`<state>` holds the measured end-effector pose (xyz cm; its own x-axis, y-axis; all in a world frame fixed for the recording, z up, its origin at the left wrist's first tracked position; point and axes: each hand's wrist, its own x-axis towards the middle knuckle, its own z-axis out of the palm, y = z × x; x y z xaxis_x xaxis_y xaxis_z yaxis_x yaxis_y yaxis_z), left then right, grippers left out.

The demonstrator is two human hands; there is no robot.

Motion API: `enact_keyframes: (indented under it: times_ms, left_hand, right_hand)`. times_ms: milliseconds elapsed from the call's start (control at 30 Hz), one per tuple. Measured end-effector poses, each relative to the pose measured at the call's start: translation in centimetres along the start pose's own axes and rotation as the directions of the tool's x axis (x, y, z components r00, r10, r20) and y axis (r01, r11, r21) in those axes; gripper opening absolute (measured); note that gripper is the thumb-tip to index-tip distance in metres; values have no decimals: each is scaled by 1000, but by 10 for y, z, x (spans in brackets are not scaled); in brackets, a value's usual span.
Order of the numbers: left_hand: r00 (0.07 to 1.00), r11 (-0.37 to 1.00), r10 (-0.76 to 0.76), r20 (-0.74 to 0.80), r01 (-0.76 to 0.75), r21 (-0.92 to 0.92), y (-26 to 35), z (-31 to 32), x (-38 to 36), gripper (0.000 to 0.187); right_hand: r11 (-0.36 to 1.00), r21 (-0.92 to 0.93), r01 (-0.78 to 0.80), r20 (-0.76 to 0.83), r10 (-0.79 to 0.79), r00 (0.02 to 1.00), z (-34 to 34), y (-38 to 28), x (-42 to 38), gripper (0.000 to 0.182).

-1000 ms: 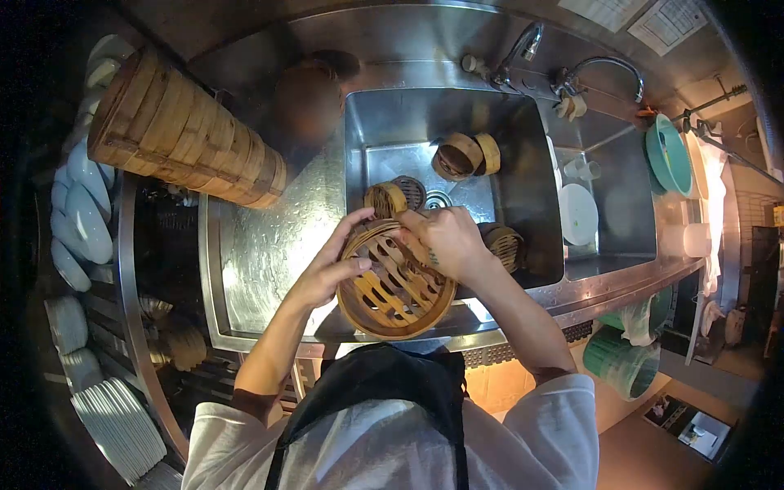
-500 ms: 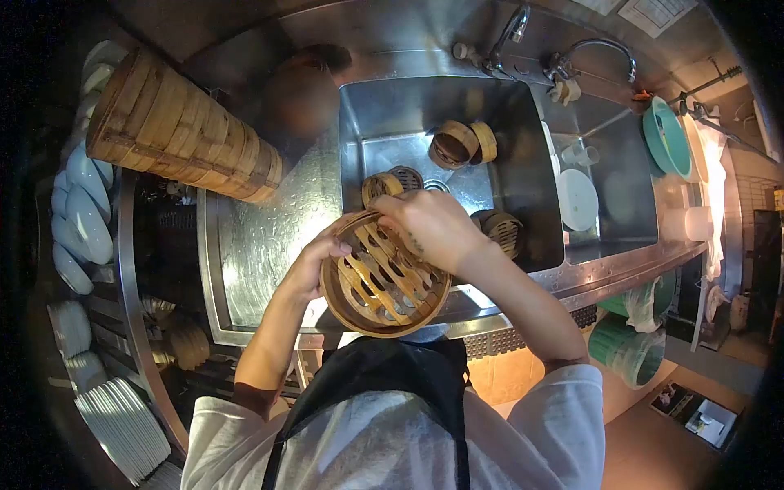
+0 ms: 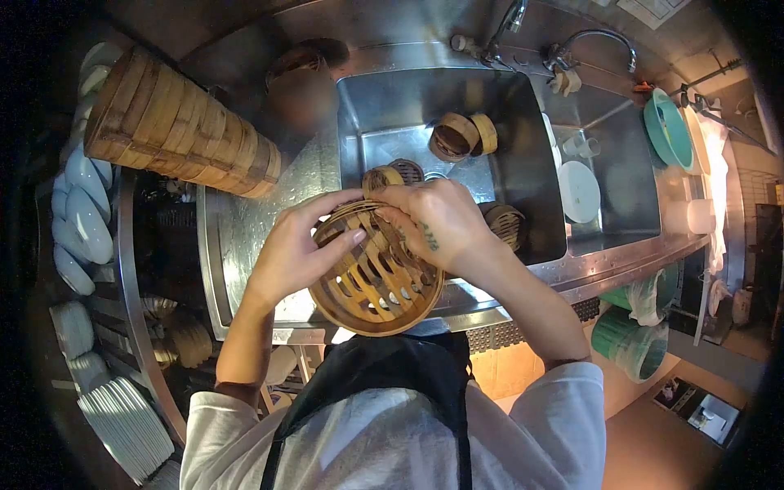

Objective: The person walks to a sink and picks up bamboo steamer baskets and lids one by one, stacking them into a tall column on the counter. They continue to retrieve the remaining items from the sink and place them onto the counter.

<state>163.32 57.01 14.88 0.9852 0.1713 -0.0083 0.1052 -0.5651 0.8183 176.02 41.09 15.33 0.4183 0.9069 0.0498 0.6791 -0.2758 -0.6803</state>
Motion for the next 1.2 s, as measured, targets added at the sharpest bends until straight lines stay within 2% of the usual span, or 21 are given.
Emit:
enact_keyframes:
  times_ms: [33, 133, 167, 233, 367, 567, 667, 767, 833, 867, 900, 933, 967, 1000, 1033, 1067, 1133, 1167, 1200]
  left_hand:
    - [997, 998, 31, -77, -26, 57, 7, 2, 2, 34]
    - [987, 988, 89, -133, -71, 137, 5, 5, 2, 30]
    - [988, 988, 87, -131, -70, 135, 6, 5, 2, 30]
    - [973, 964, 178, -145, -143, 222, 10, 4, 2, 24]
    - [964, 960, 198, -177, -155, 232, 14, 5, 0, 21]
    - [980, 957, 152, -130, -113, 266, 18, 2, -1, 23]
    - [972, 958, 190, -137, -152, 244, 13, 4, -1, 17]
    - [983, 974, 147, -113, -124, 188, 13, 2, 1, 20]
    - [998, 995, 37, -53, -32, 94, 10, 2, 2, 19]
    - [998, 995, 38, -55, -32, 96, 7, 3, 3, 19]
    - [998, 997, -8, -57, 12, 72, 2, 5, 3, 19]
    - [997, 997, -55, -58, 58, 47, -2, 5, 4, 19]
    - [996, 997, -58, -62, 61, 48, -3, 4, 4, 19]
    - [992, 992, -125, -34, 125, 19, -4, 3, 5, 19]
    - [982, 982, -191, -3, 191, -10, -5, 2, 5, 19]
    - [980, 980, -197, -7, 197, -12, -6, 2, 5, 19]
    - [974, 970, -225, 11, 225, -88, -12, 4, 7, 21]
    - [974, 970, -228, 9, 228, -87, -17, 7, 7, 21]
    - [973, 970, -226, -57, 219, -107, -23, 13, 7, 21]
  right_hand:
    - [1000, -8, 4, -39, -4, 999, 1, -2, -1, 22]
    - [999, -19, 37, -124, -39, 992, 4, -3, -5, 22]
    - [999, -17, 34, -123, -36, 992, 4, -5, -7, 22]
    - [1000, 2, 24, -91, -24, 996, 2, -9, -9, 22]
    - [994, 46, 100, -156, -92, 984, 4, -7, -9, 22]
    - [984, 13, 178, -195, -172, 966, 6, -6, -8, 20]
    - [990, 37, 136, -148, -129, 980, 3, -9, -10, 20]
    - [994, 71, 81, -106, -74, 992, -3, -12, -10, 21]
    - [966, 204, -158, 108, 138, 985, -10, -14, -9, 30]
    - [967, 204, -155, 107, 136, 985, -8, -9, -10, 30]
    - [870, 464, -167, 147, 110, 983, -5, 0, -12, 38]
    - [705, 686, -179, 180, 74, 981, -1, 9, -14, 47]
    - [664, 729, -166, 192, 34, 981, 1, 17, -20, 67]
    - [665, 729, -165, 197, 28, 980, 2, 18, -23, 67]
    - [603, 759, -246, 212, 129, 969, 3, 17, -28, 68]
    - [530, 785, -321, 233, 228, 945, 5, 17, -35, 70]
    - [500, 799, -334, 210, 288, 934, 23, 26, -49, 75]
    - [301, 894, -333, 241, 305, 921, 28, 23, -53, 72]
    - [89, 945, -316, 274, 314, 909, 32, 21, -55, 69]
